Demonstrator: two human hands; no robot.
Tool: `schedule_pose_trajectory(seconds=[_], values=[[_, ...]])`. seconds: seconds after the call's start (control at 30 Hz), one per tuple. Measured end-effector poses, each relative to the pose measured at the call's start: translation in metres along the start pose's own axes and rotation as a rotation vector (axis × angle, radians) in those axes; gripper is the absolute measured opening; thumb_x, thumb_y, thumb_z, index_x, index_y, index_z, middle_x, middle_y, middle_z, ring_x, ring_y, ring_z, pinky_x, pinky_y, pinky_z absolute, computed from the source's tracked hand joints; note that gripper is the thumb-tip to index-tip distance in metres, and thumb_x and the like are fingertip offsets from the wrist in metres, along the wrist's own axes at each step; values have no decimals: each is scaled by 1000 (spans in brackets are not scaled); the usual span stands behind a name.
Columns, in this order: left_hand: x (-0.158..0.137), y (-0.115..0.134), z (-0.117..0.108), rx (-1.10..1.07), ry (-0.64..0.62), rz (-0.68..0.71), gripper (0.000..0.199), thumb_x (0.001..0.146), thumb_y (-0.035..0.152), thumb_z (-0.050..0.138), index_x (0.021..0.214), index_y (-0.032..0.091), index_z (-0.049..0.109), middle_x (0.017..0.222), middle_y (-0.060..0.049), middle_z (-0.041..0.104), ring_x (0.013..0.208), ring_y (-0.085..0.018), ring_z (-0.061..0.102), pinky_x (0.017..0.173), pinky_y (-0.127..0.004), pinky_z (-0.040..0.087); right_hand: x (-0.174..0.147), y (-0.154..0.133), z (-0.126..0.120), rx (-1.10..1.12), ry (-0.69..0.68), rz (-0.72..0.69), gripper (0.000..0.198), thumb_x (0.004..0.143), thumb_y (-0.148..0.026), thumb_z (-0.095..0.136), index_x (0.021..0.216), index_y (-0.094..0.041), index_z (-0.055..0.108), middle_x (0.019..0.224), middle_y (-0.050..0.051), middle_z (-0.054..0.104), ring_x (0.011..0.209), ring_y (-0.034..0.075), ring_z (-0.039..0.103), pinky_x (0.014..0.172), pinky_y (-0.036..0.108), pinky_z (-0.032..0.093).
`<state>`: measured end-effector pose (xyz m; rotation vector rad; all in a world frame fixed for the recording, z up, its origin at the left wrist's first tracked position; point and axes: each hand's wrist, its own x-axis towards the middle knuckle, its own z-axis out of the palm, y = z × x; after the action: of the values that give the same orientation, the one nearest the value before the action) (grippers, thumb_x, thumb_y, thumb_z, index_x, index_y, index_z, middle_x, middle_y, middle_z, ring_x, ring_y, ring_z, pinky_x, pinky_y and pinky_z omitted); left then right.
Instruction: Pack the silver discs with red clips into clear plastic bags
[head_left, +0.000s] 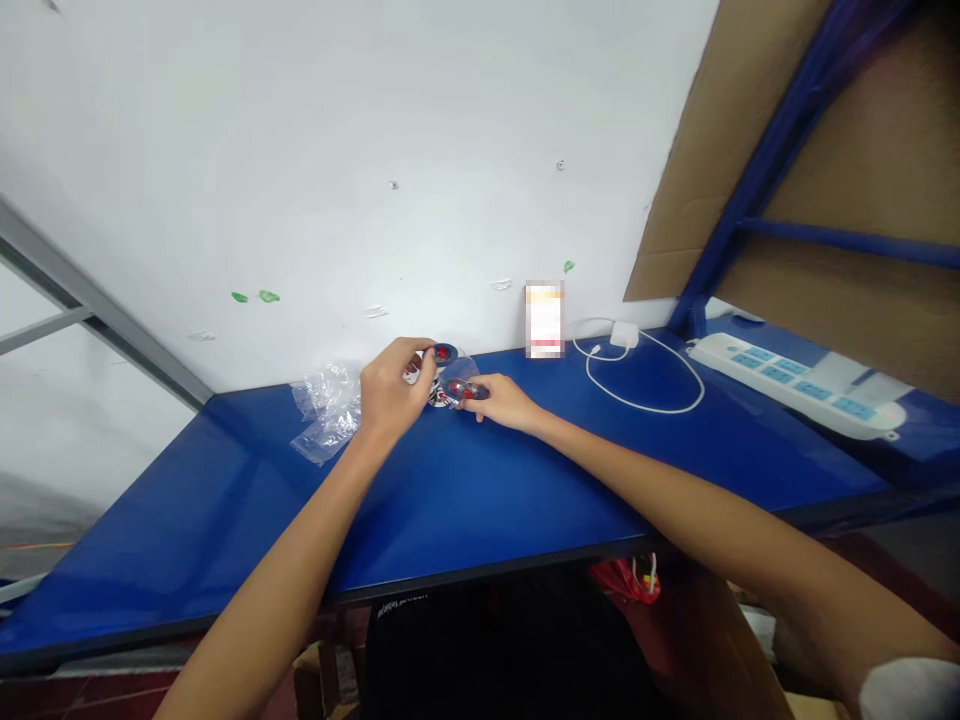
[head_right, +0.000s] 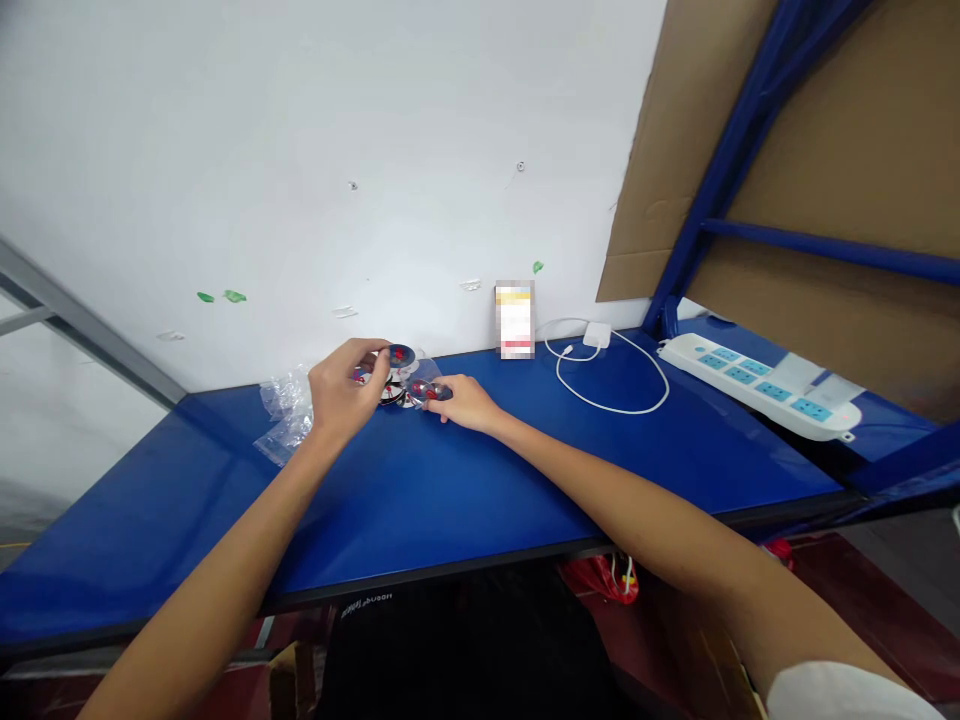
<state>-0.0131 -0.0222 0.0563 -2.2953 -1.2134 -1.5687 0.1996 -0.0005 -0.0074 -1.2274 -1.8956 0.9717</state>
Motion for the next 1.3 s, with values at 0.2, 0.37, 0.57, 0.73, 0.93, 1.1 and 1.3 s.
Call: schedule_pose_trajectory(seconds=[0.2, 0.37, 0.57, 0.73, 0.93, 1.1, 1.3], values=[[-6, -5, 5, 136, -142, 27, 22, 111, 31, 58, 114, 23, 79, 105, -5, 81, 78, -19, 70, 76, -35, 52, -2, 0, 2, -23, 5, -55, 8, 93, -29, 78, 91, -21, 77, 66, -3, 73, 63, 17, 71, 69, 27, 48], [-1, -4, -1, 111, -242, 97, 27, 113, 35, 56, 112, 24, 81, 104, -7, 79, 92, -23, 71, 82, -38, 54, -1, 2, 4, -67, 7, -88, 10, 94, -31, 77, 92, -22, 77, 68, -2, 74, 63, 17, 71, 68, 27, 47], [2, -11, -2, 128, -289, 157, 27, 112, 33, 57, 114, 27, 84, 112, -10, 75, 106, -29, 66, 89, -45, 55, -2, 1, 4, -109, 19, -119, 15, 93, -29, 76, 105, -22, 82, 77, -1, 76, 69, 18, 70, 70, 27, 45], [1, -13, 0, 86, -372, 154, 26, 109, 32, 60, 113, 28, 85, 108, -9, 76, 104, -29, 67, 91, -46, 56, -3, -1, 4, -118, 21, -110, 9, 92, -28, 75, 90, -21, 80, 75, 0, 76, 70, 18, 68, 68, 27, 42], [3, -11, -2, 43, -423, 169, 28, 110, 34, 58, 116, 25, 84, 113, -10, 77, 108, -30, 67, 95, -48, 56, -5, -4, 2, -85, -22, -120, 11, 94, -30, 74, 91, -21, 78, 73, -1, 74, 69, 18, 68, 68, 27, 42], [4, -6, -6, 16, -427, 136, 30, 111, 37, 55, 113, 25, 83, 112, -9, 78, 107, -28, 71, 96, -46, 57, -5, -3, 2, -37, -27, -128, 10, 95, -30, 74, 97, -21, 79, 70, -3, 71, 66, 18, 69, 68, 27, 46], [4, -10, -5, -19, -455, 232, 25, 109, 29, 58, 112, 26, 83, 111, -9, 78, 107, -28, 71, 94, -46, 58, -3, 2, 3, -24, 33, -196, 32, 97, -31, 75, 128, -25, 79, 93, 0, 81, 82, 21, 74, 80, 30, 52]])
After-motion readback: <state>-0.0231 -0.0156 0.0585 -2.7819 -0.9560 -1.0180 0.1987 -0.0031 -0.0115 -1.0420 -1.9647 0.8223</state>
